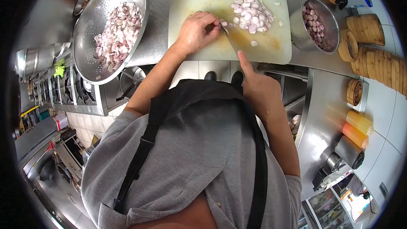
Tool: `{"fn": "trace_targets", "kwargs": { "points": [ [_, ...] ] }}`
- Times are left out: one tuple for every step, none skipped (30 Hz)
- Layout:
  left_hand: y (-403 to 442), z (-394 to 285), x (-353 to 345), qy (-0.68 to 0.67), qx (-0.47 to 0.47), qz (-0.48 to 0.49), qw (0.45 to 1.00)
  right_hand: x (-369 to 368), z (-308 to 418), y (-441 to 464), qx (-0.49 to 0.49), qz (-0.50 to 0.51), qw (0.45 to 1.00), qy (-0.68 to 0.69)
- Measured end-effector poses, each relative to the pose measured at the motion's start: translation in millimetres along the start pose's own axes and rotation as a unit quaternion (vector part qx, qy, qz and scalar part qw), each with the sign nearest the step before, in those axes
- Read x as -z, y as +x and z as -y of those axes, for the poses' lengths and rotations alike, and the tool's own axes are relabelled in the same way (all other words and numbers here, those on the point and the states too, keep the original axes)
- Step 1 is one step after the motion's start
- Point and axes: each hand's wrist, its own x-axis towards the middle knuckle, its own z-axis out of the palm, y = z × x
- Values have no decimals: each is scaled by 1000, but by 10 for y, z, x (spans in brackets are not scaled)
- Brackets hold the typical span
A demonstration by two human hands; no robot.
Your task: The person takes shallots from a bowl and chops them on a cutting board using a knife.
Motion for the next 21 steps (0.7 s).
{"fn": "trace_targets", "kwargs": {
  "points": [
    [-5, 3, 10, 1, -3, -6, 1000, 75, 52, -4, -21, 47, 999, -15],
    [-11, 0, 16, 1, -3, -5, 1000, 85, 72, -25, -20, 47, 999, -15],
    [2, 1, 16, 2, -4, -4, 1000, 97, 80, -38, -20, 34, 999, -11],
    [-1, -4, 11, 2, -4, -1, 1000, 98, 83, -55, -20, 23, 1000, -7],
    [0, 1, 5, 1, -5, 0, 1000, 83, 75, -34, -21, 24, 999, -6],
    [3, 9, -1, 1, -1, 1, 1000, 59, 63, 13, -15, 26, 999, -9],
    [-3, 9, -3, 1, 3, 2, 1000, 46, 57, 32, -8, 29, 999, -12],
    [3, 15, 5, 3, 2, 0, 1000, 63, 62, 29, -6, 28, 1000, -13],
    [-4, 5, 10, 3, -1, -3, 1000, 87, 73, -7, -13, 30, 999, -9],
    [-6, -7, 8, 2, -5, -6, 1000, 103, 75, -30, -21, 32, 999, -6],
    [4, -8, 11, 2, -6, -7, 1000, 94, 69, -17, -21, 31, 999, -7],
    [-1, -13, 15, 6, -3, -3, 1000, 67, 64, -11, -21, 37, 999, -8],
    [-1, -15, 17, 10, -1, 2, 1000, 51, 59, -5, -21, 42, 999, -8],
    [-5, -12, 14, 9, -1, 3, 1000, 52, 55, 5, -22, 42, 999, -8],
    [-11, -7, 6, 9, -2, 3, 1000, 58, 49, 18, -18, 40, 999, 2],
    [-3, 3, 7, 10, -3, 2, 1000, 70, 46, 36, -12, 36, 999, 11],
    [-3, -1, 3, 11, -4, 1, 1000, 94, 48, 28, -11, 34, 999, 11],
    [-2, -13, -8, 7, 0, -13, 1000, 128, 47, 5, -23, 34, 999, 20],
    [6, -20, -16, 4, 4, -28, 1000, 154, 39, -16, -34, 35, 998, 28],
    [7, -20, -16, 4, 4, -29, 1000, 165, 15, -41, -33, 34, 998, 27],
    [-1, -18, -11, 33, 4, -19, 999, 171, -19, -73, -30, 3, 999, 44]
  ]
}}
